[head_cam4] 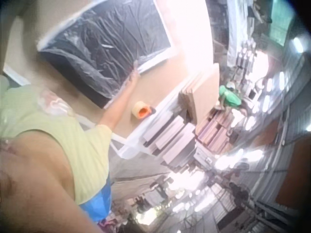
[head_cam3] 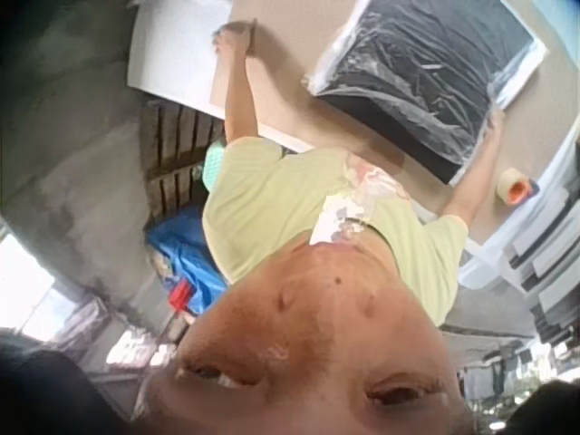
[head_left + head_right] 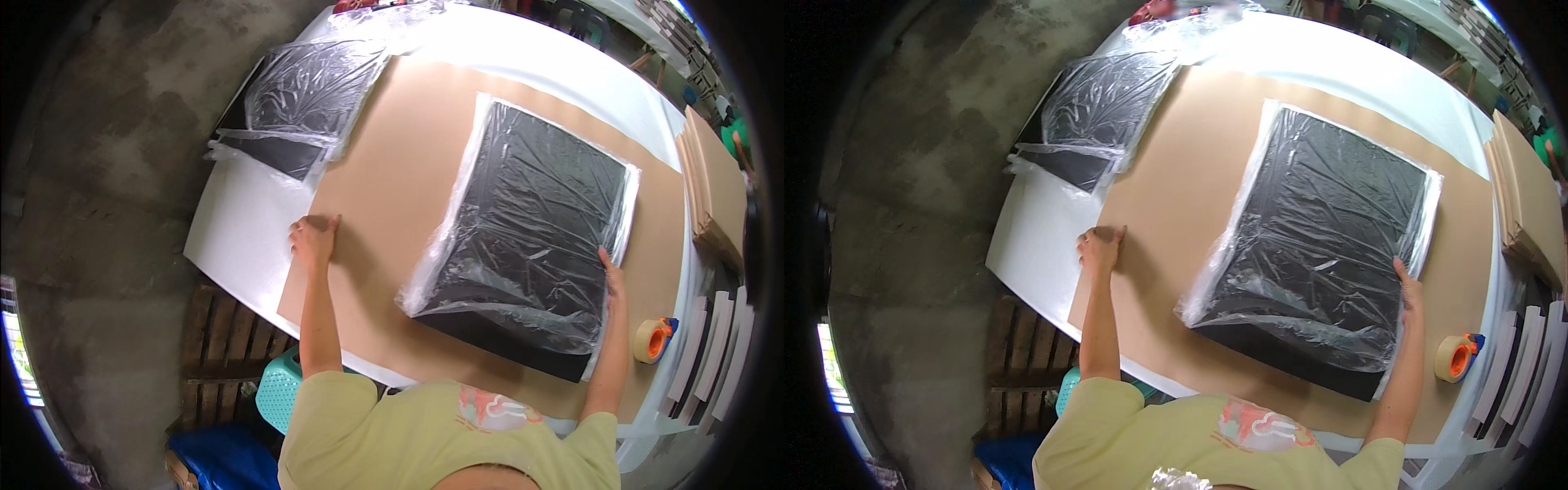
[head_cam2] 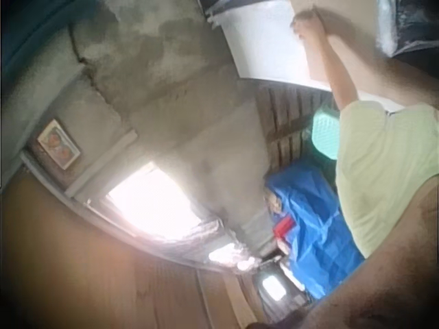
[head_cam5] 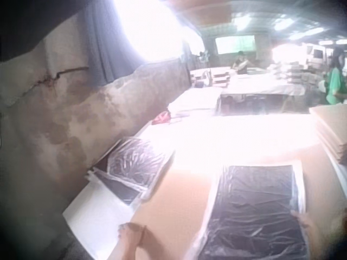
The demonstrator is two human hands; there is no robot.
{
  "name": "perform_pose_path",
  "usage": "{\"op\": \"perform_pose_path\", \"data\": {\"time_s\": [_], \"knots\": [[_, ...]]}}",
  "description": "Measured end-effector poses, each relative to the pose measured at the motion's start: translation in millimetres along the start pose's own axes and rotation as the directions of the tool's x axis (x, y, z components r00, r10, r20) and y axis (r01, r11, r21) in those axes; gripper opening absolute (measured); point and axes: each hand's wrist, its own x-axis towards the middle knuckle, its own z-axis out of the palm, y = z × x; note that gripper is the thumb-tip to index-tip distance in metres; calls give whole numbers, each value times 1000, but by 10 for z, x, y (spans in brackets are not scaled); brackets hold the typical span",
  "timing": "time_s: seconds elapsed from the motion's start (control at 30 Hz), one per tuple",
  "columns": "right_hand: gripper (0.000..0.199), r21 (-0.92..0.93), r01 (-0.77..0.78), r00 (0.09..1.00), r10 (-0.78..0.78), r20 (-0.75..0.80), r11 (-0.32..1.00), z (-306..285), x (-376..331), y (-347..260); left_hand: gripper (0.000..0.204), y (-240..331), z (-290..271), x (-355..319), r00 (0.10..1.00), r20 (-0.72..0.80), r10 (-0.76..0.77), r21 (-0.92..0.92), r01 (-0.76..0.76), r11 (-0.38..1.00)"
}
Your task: The person wraps black panels in brown paper, securing them with adhesive tape from a dispenser, and stacks them on a table.
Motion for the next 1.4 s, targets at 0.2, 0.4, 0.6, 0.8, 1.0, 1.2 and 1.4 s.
{"op": "perform_pose_path", "data": {"time_s": [0.2, 0.4, 0.6, 0.8, 1.0, 1.2, 1.4], "knots": [[85, -50, -18, 999, 15, -52, 999, -19, 93, 67, 15, 236, -533, 181, 933, -23, 359, -123, -359, 925], [92, -40, 32, 999, -33, -33, 999, -13, 63, 69, 16, 817, -1465, -446, 821, -32, 570, -114, -569, 814], [88, 80, 37, 999, -38, 9, 996, -23, 184, 153, 17, 747, -1952, -855, 811, -115, 574, -119, -585, 803], [88, 128, 61, 998, -64, 19, 990, -23, 307, 200, 19, 401, -1375, -298, 845, -57, 532, 125, -523, 843], [87, 88, 67, 997, -70, 27, 994, -45, 328, 209, 17, 174, -845, 35, 794, 19, 608, 181, -600, 779], [89, 100, 56, 993, -66, 101, 993, -27, 248, 175, 18, -201, -414, 140, 779, -121, 616, 74, -612, 788], [97, -112, 93, 994, -99, -51, 989, 16, 53, 84, 44, -152, -71, 231, 768, -269, 581, 33, -595, 803]]}}
